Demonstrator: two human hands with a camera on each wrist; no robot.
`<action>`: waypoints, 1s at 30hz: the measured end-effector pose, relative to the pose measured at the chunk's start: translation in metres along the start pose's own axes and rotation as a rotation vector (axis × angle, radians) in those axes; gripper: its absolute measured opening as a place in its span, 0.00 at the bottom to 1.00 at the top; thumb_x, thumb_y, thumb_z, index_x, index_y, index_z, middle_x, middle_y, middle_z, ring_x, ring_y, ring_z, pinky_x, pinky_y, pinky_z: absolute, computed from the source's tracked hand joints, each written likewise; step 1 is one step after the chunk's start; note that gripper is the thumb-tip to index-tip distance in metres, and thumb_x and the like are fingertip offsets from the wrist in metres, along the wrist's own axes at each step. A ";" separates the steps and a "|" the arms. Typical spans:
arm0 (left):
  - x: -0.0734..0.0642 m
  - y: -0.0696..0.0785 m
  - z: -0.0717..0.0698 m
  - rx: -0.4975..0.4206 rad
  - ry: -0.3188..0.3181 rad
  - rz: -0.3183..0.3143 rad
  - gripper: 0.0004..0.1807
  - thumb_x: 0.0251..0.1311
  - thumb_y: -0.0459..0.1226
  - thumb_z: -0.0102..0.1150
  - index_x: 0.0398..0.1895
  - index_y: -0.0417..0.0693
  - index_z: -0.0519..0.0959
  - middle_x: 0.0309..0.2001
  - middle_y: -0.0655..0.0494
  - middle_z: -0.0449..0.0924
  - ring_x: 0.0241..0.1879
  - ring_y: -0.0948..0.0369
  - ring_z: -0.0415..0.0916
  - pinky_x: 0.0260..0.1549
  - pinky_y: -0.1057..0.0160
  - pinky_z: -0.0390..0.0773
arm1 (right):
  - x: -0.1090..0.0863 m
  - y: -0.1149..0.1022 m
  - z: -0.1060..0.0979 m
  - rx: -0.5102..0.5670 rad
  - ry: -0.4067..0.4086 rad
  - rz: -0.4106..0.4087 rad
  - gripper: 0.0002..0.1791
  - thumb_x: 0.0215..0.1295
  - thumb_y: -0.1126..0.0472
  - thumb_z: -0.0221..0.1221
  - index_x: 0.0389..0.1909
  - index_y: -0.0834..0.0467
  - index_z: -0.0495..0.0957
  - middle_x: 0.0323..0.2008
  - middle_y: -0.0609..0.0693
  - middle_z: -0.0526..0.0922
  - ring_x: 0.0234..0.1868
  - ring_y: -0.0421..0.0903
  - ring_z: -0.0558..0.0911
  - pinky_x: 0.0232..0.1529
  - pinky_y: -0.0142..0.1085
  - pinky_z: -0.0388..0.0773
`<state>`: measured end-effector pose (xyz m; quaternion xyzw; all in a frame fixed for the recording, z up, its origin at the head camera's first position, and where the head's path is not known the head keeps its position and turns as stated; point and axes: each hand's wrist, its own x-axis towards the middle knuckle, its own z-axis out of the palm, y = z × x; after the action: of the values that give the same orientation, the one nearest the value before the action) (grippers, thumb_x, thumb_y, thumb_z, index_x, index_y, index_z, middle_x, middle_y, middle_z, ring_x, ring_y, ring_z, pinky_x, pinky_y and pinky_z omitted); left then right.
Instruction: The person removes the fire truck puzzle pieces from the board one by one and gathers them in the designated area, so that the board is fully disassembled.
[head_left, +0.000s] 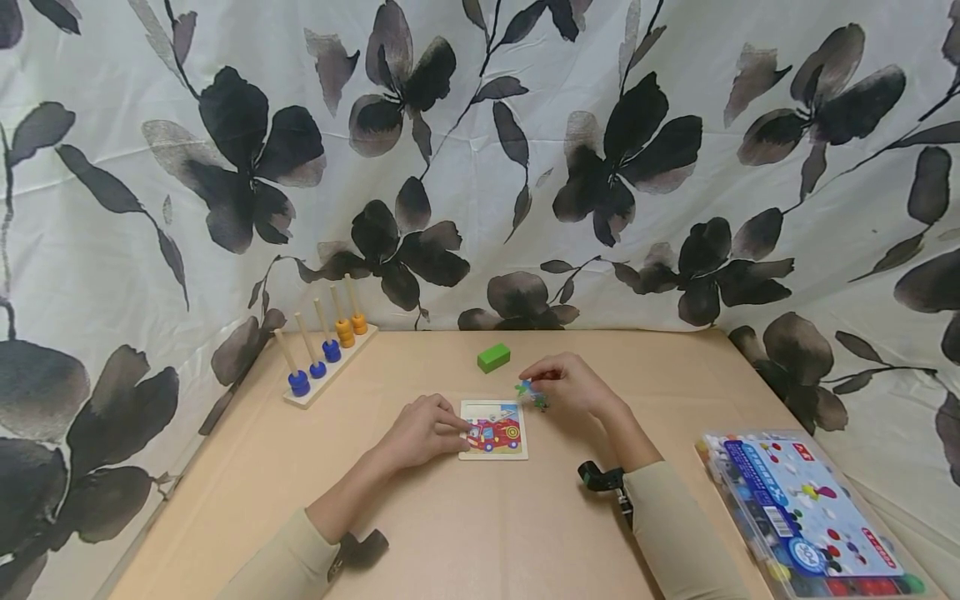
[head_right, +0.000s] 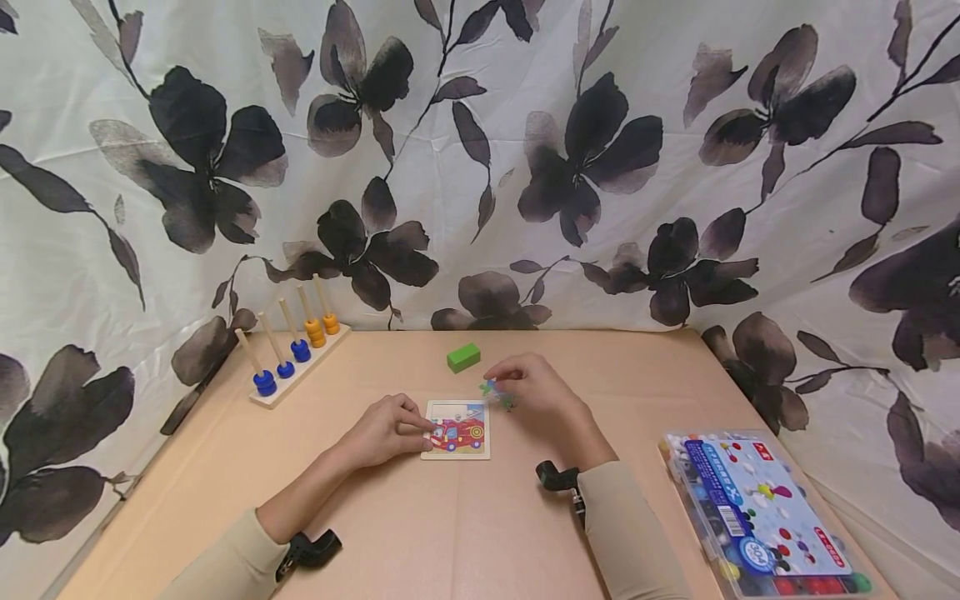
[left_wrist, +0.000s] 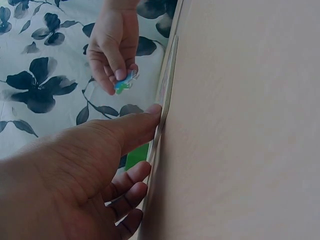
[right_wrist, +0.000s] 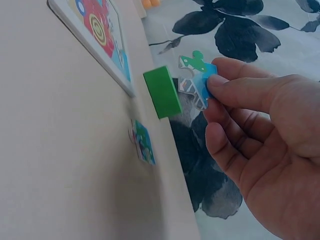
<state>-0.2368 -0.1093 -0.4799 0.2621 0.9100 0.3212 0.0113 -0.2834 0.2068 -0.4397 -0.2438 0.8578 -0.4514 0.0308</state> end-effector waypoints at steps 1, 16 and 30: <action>0.000 0.000 0.000 -0.001 0.001 0.000 0.13 0.53 0.49 0.79 0.43 0.62 0.92 0.41 0.67 0.79 0.43 0.65 0.70 0.43 0.61 0.66 | 0.000 0.001 -0.001 0.001 0.004 0.004 0.10 0.70 0.69 0.64 0.49 0.62 0.89 0.46 0.54 0.90 0.38 0.45 0.80 0.37 0.30 0.77; 0.000 0.000 0.000 -0.004 -0.001 -0.010 0.14 0.53 0.49 0.79 0.44 0.62 0.92 0.41 0.67 0.78 0.44 0.65 0.70 0.44 0.60 0.65 | -0.008 0.014 -0.021 -0.036 0.021 0.009 0.11 0.69 0.71 0.63 0.46 0.60 0.90 0.44 0.55 0.90 0.43 0.47 0.82 0.42 0.30 0.77; -0.002 0.000 0.000 0.002 -0.001 -0.004 0.14 0.54 0.49 0.78 0.44 0.63 0.92 0.42 0.66 0.78 0.44 0.64 0.70 0.44 0.59 0.65 | -0.016 0.026 -0.030 -0.046 0.000 0.090 0.11 0.69 0.73 0.61 0.47 0.64 0.89 0.46 0.57 0.90 0.45 0.49 0.82 0.41 0.31 0.76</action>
<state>-0.2355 -0.1104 -0.4799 0.2604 0.9108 0.3202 0.0121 -0.2879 0.2489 -0.4458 -0.2056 0.8780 -0.4299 0.0452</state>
